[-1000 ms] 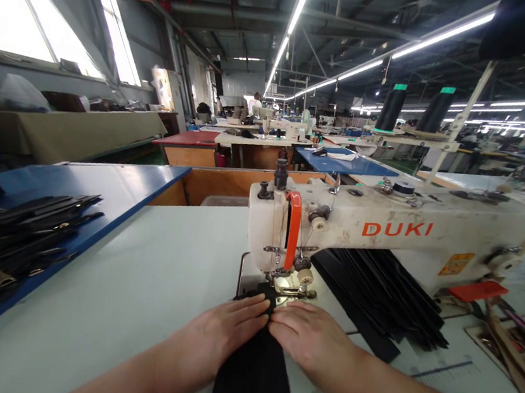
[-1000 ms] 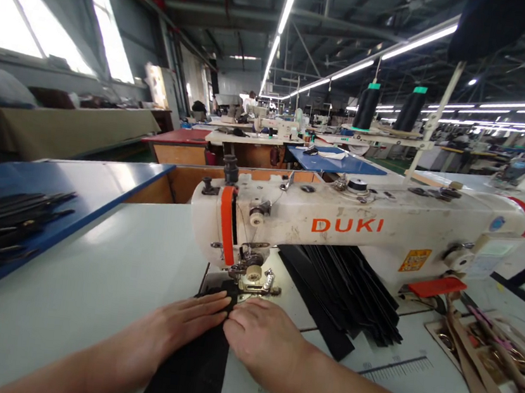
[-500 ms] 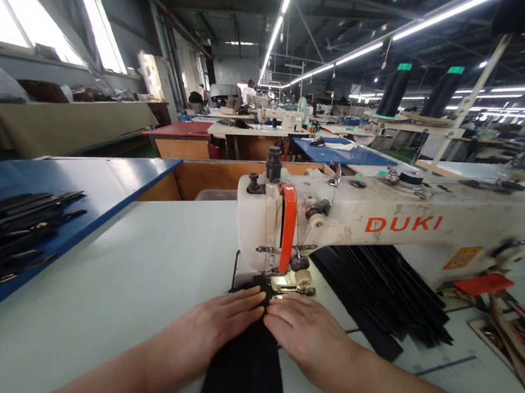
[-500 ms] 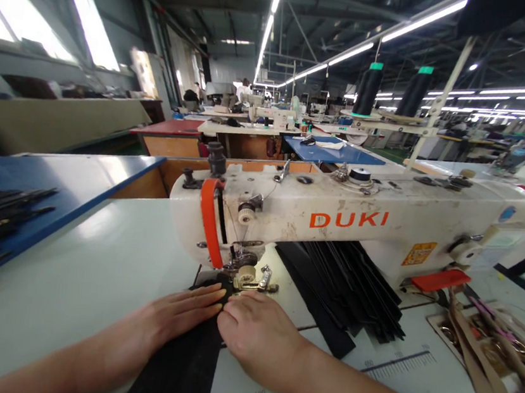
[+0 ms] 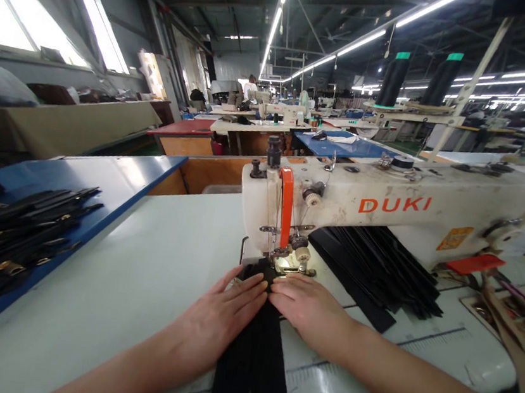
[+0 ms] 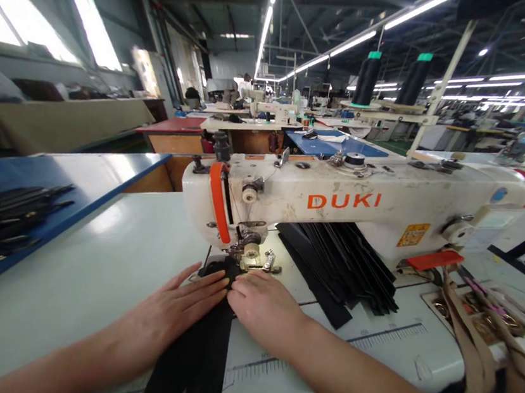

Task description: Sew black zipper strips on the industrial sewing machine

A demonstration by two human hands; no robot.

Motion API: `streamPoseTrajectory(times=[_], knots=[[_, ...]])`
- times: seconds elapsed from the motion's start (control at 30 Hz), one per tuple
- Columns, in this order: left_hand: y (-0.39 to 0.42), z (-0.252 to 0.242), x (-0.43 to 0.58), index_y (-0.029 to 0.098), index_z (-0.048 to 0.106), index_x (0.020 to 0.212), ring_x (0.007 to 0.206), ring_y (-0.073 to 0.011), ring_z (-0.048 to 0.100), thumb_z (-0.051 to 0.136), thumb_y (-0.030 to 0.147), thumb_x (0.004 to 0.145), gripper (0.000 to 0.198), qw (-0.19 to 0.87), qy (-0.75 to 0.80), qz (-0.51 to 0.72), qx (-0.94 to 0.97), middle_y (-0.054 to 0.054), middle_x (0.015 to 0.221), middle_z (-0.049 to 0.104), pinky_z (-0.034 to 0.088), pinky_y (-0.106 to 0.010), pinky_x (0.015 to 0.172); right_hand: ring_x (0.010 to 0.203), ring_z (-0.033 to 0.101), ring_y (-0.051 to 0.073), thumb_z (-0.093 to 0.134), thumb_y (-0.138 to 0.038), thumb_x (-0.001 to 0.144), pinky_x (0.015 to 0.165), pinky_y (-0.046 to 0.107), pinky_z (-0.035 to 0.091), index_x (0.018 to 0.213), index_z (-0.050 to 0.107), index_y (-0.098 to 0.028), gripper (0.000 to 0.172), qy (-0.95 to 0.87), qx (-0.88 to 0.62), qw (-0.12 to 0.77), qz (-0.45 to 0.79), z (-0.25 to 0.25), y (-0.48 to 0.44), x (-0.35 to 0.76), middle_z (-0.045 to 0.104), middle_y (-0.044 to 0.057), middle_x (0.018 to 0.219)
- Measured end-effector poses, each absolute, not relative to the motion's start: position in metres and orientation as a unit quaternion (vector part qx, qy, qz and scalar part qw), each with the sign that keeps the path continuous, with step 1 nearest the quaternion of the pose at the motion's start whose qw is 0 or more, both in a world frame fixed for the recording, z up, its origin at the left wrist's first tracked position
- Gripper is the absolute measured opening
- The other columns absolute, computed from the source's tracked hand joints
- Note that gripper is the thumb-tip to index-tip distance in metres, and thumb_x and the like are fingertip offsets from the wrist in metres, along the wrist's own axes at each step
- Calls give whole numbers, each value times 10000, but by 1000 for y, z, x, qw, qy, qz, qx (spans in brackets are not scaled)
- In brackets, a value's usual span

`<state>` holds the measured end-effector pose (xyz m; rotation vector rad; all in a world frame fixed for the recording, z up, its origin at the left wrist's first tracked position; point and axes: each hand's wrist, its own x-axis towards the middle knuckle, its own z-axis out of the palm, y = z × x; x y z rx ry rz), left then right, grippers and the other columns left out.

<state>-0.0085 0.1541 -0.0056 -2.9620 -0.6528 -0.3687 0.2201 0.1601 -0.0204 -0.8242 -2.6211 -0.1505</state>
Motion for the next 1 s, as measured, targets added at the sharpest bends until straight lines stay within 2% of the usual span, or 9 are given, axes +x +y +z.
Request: streamPoseTrajectory(times=[0.07, 0.23, 0.33, 0.5, 0.6, 0.77, 1.0], knots=[[132, -9, -8, 140, 468, 1370, 1359, -236, 402, 354, 86, 963, 426, 58, -188, -122, -973, -119, 1387, 545, 160, -525, 1159, 1004, 631, 208, 588, -64, 893, 940, 341, 480, 978, 669, -115, 128, -932, -299, 201, -50, -20, 157, 221, 684, 108, 1093], [84, -8, -7, 198, 518, 1355, 1300, -200, 483, 262, 141, 1022, 424, 27, -178, -137, -974, -81, 1347, 588, 365, -356, 1108, 1060, 608, 215, 554, -37, 888, 970, 346, 456, 1014, 676, -116, 192, -923, -310, 223, -42, -17, 146, 225, 682, 101, 1106], [78, 1, -5, 201, 538, 1336, 1280, -185, 503, 238, 173, 1038, 423, 19, -179, -144, -973, -73, 1313, 615, 402, -318, 1077, 1044, 596, 213, 538, -58, 895, 965, 351, 450, 1017, 676, -129, 196, -914, -325, 239, -38, -17, 130, 228, 679, 95, 1093], [85, 9, -4, 185, 579, 1282, 1246, -183, 541, 236, 188, 1043, 418, 42, -155, -120, -980, -72, 1299, 627, 435, -293, 1038, 896, 582, 212, 449, -74, 906, 820, 351, 488, 1014, 658, -147, 247, -882, -336, 327, 50, -17, 84, 241, 674, 87, 938], [86, 6, -6, 181, 574, 1286, 1255, -191, 534, 238, 207, 1043, 416, 40, -139, -132, -981, -88, 1304, 621, 447, -293, 1025, 781, 557, 190, 421, -93, 925, 722, 320, 486, 990, 643, -136, 236, -886, -298, 349, 76, -20, 58, 247, 648, 75, 821], [81, 3, -7, 205, 572, 1294, 1317, -203, 464, 309, 200, 1033, 371, 14, -167, -118, -979, -87, 1354, 582, 411, -316, 1061, 663, 538, 160, 515, -129, 922, 627, 266, 475, 887, 627, -134, 118, -890, -245, 385, 5, -37, 45, 243, 604, 37, 681], [79, 9, -7, 170, 574, 1285, 1339, -199, 434, 260, 205, 1040, 400, 44, -160, -107, -980, -99, 1355, 579, 403, -303, 1066, 628, 546, 158, 437, -78, 964, 593, 272, 473, 897, 642, -115, 219, -889, -241, 384, -60, -40, 46, 235, 596, 30, 631]])
